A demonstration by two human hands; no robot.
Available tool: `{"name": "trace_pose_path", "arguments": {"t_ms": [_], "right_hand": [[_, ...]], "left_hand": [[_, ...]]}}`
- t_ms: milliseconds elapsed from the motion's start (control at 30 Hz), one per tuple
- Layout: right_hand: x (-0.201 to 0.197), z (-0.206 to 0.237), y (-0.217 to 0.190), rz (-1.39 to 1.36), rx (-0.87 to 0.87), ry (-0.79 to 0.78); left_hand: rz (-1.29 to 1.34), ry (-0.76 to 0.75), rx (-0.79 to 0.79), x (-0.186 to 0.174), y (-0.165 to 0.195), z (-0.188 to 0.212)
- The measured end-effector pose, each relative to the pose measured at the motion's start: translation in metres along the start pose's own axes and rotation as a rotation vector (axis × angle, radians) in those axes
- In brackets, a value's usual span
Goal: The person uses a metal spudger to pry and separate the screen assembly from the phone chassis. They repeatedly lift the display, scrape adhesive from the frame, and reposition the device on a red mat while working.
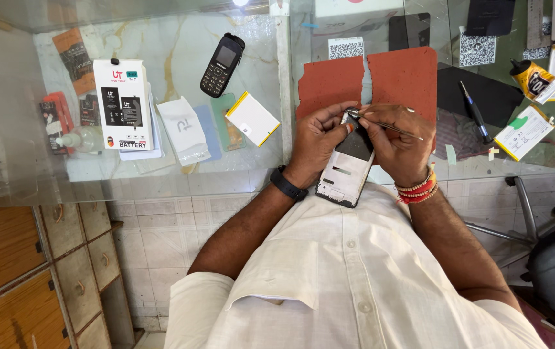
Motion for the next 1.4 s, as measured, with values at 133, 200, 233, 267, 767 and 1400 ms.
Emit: {"name": "trace_pose_path", "arguments": {"t_ms": [133, 200, 233, 267, 767, 1400], "right_hand": [[-0.001, 0.002, -0.001, -0.047, 0.037, -0.013], [-0.002, 0.003, -0.002, -0.011, 0.021, -0.019], [-0.002, 0.003, -0.002, 0.007, 0.012, -0.023], [-0.002, 0.004, -0.001, -0.004, 0.011, -0.02], [0.0, 0.004, -0.011, 0.147, -0.115, 0.044], [0.0, 0.003, -0.017, 0.158, -0.212, -0.016]], "left_hand": [[-0.026, -0.018, 0.009, 0.0, 0.0, -0.001], [-0.023, -0.037, 0.01, 0.0, -0.001, -0.001], [-0.021, -0.034, 0.005, 0.0, -0.001, -0.001], [-0.02, -0.031, 0.0, 0.0, -0.002, -0.001], [-0.023, -0.102, 0.067, -0.005, -0.009, -0.001], [-0.018, -0.084, 0.031, -0.007, -0.008, 0.0]]}}
Point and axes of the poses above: each hand's wrist, its own z-axis away from the middle knuckle, its own x-axis out of the palm, y = z × x, the point moved 4 cm from there along -z, towards the middle knuckle, and after that the axes turned 8 degrees about -y, right-handed, at the moved point
